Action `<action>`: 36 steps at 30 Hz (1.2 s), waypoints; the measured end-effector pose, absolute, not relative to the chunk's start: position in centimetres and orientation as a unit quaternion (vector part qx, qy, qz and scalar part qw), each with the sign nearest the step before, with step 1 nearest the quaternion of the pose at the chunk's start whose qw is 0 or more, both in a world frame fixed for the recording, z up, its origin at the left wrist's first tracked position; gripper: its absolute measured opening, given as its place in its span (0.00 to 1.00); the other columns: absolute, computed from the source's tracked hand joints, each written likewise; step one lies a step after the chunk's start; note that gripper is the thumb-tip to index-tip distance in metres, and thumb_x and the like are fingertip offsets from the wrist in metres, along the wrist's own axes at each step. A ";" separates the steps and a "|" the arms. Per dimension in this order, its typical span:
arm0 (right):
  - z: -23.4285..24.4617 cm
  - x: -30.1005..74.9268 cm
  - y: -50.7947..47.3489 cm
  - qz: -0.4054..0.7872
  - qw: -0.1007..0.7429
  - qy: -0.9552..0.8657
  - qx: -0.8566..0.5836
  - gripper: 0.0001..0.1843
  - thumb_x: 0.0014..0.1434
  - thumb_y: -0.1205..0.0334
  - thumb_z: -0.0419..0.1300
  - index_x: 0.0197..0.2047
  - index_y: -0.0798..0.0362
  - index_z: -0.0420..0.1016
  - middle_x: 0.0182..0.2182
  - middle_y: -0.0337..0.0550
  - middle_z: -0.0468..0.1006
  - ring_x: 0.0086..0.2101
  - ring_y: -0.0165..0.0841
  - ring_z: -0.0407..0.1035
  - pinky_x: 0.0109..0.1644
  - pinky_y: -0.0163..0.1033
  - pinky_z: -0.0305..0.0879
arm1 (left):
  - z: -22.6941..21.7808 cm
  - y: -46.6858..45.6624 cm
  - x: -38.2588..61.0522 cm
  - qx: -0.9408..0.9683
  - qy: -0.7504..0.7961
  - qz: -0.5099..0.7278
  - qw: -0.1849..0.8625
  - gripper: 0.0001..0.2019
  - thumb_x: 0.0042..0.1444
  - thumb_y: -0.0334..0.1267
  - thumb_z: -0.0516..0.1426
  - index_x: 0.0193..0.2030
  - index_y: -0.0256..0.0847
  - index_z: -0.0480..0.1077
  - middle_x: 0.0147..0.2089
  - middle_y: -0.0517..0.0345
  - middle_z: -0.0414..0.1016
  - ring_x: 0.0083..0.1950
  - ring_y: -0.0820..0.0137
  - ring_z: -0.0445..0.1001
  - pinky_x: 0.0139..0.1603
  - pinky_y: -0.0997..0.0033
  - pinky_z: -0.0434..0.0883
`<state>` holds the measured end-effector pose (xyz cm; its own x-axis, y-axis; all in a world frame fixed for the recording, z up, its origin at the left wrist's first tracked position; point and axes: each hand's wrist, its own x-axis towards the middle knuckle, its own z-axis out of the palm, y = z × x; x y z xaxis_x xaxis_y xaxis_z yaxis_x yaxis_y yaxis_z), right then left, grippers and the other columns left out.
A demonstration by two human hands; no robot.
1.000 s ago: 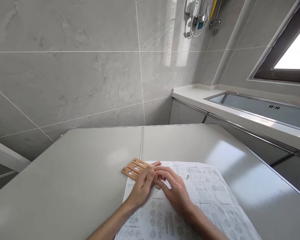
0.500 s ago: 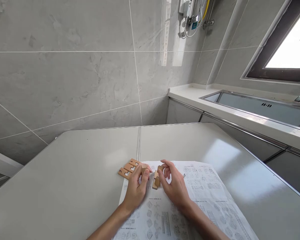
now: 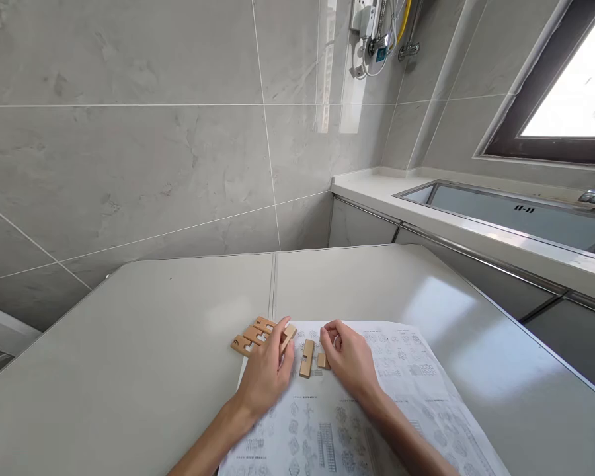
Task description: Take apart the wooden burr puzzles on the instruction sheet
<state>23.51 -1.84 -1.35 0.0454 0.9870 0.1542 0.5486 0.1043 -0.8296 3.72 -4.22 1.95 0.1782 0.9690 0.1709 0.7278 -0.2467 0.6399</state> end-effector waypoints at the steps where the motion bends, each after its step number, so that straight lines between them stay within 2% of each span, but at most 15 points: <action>1: -1.4 23.5 -1.8 0.273 0.384 -0.636 -0.611 0.16 0.72 0.49 0.53 0.36 0.47 0.72 0.26 0.37 0.79 0.27 0.35 0.71 0.33 0.38 0.61 | 1.7 -4.2 3.7 0.756 0.566 0.272 0.185 0.23 0.77 0.45 0.45 0.72 0.42 0.62 0.35 0.59 0.80 0.35 0.63 0.81 0.36 0.66 0.74; 3: -1.4 23.5 -1.9 0.254 0.372 -0.649 -0.613 0.15 0.72 0.51 0.53 0.35 0.47 0.71 0.26 0.36 0.78 0.28 0.35 0.72 0.34 0.38 0.60 | 1.2 -4.3 3.7 0.788 0.545 0.261 0.123 0.21 0.77 0.41 0.45 0.71 0.42 0.64 0.47 0.53 0.85 0.42 0.62 0.85 0.39 0.65 0.76; 5: -1.5 23.4 -1.9 0.236 0.359 -0.661 -0.615 0.15 0.71 0.52 0.53 0.34 0.47 0.71 0.26 0.36 0.77 0.28 0.34 0.71 0.34 0.38 0.59 | 0.7 -4.4 3.6 0.812 0.523 0.251 0.066 0.19 0.76 0.39 0.46 0.69 0.43 0.65 0.57 0.50 0.83 0.45 0.62 0.86 0.40 0.64 0.78; 7: -1.5 23.2 -1.9 0.226 0.347 -0.670 -0.617 0.14 0.71 0.53 0.53 0.34 0.47 0.71 0.25 0.35 0.77 0.27 0.34 0.71 0.33 0.38 0.57 | 0.4 -4.4 3.6 0.829 0.504 0.241 0.026 0.18 0.75 0.37 0.48 0.68 0.44 0.66 0.60 0.50 0.82 0.46 0.61 0.86 0.40 0.64 0.78; 12: -1.7 23.0 -1.8 0.211 0.332 -0.681 -0.618 0.14 0.72 0.54 0.53 0.35 0.47 0.71 0.26 0.35 0.78 0.28 0.34 0.72 0.33 0.37 0.55 | 0.8 -4.5 3.6 0.848 0.467 0.249 0.011 0.16 0.72 0.35 0.53 0.64 0.43 0.68 0.49 0.53 0.85 0.45 0.61 0.86 0.40 0.63 0.78; 18: -2.2 22.9 -1.8 0.183 0.332 -0.703 -0.602 0.13 0.72 0.55 0.54 0.36 0.48 0.73 0.27 0.37 0.78 0.30 0.35 0.74 0.34 0.38 0.55 | 1.5 -4.4 3.6 0.858 0.453 0.243 0.007 0.14 0.68 0.40 0.58 0.58 0.43 0.72 0.36 0.57 0.82 0.36 0.63 0.82 0.37 0.66 0.74; 21: -2.4 22.8 -1.8 0.173 0.330 -0.712 -0.595 0.13 0.73 0.55 0.54 0.36 0.48 0.73 0.28 0.38 0.79 0.30 0.35 0.74 0.34 0.37 0.55 | 1.6 -4.4 3.6 0.867 0.433 0.245 0.002 0.13 0.67 0.39 0.59 0.57 0.44 0.72 0.31 0.61 0.79 0.31 0.65 0.80 0.35 0.67 0.72; 26: -2.3 22.7 -1.8 0.169 0.322 -0.716 -0.596 0.13 0.73 0.55 0.55 0.36 0.48 0.73 0.27 0.38 0.79 0.30 0.35 0.74 0.33 0.37 0.53 | 1.8 -4.3 3.5 0.873 0.399 0.279 -0.012 0.10 0.65 0.36 0.60 0.52 0.43 0.72 0.28 0.63 0.76 0.28 0.67 0.77 0.34 0.67 0.70; 29: -2.0 22.6 -1.9 0.175 0.321 -0.717 -0.593 0.15 0.74 0.53 0.54 0.37 0.48 0.74 0.27 0.37 0.78 0.29 0.35 0.73 0.32 0.37 0.52 | 2.0 -4.1 3.6 0.861 0.417 0.290 -0.002 0.12 0.63 0.39 0.63 0.51 0.43 0.72 0.38 0.55 0.79 0.38 0.62 0.80 0.41 0.63 0.75; 31: -1.8 22.6 -2.0 0.181 0.322 -0.722 -0.585 0.15 0.75 0.53 0.54 0.37 0.48 0.74 0.27 0.37 0.79 0.29 0.35 0.74 0.33 0.37 0.52 | 2.0 -4.1 3.7 0.860 0.422 0.283 0.031 0.21 0.61 0.44 0.66 0.58 0.44 0.71 0.51 0.48 0.80 0.52 0.55 0.80 0.53 0.57 0.77; 33: -1.7 22.6 -2.0 0.185 0.321 -0.731 -0.573 0.13 0.75 0.56 0.54 0.38 0.48 0.73 0.28 0.38 0.80 0.30 0.35 0.75 0.33 0.37 0.52 | 1.9 -4.0 3.7 0.867 0.416 0.266 0.073 0.32 0.58 0.48 0.70 0.66 0.45 0.66 0.63 0.44 0.75 0.63 0.51 0.76 0.62 0.51 0.76; 36: -1.7 22.5 -2.0 0.190 0.319 -0.746 -0.553 0.11 0.74 0.62 0.52 0.39 0.48 0.72 0.31 0.39 0.83 0.31 0.34 0.76 0.32 0.36 0.52 | 1.6 -3.9 3.6 0.872 0.408 0.242 0.122 0.42 0.56 0.47 0.73 0.73 0.49 0.60 0.70 0.44 0.70 0.69 0.49 0.72 0.68 0.47 0.74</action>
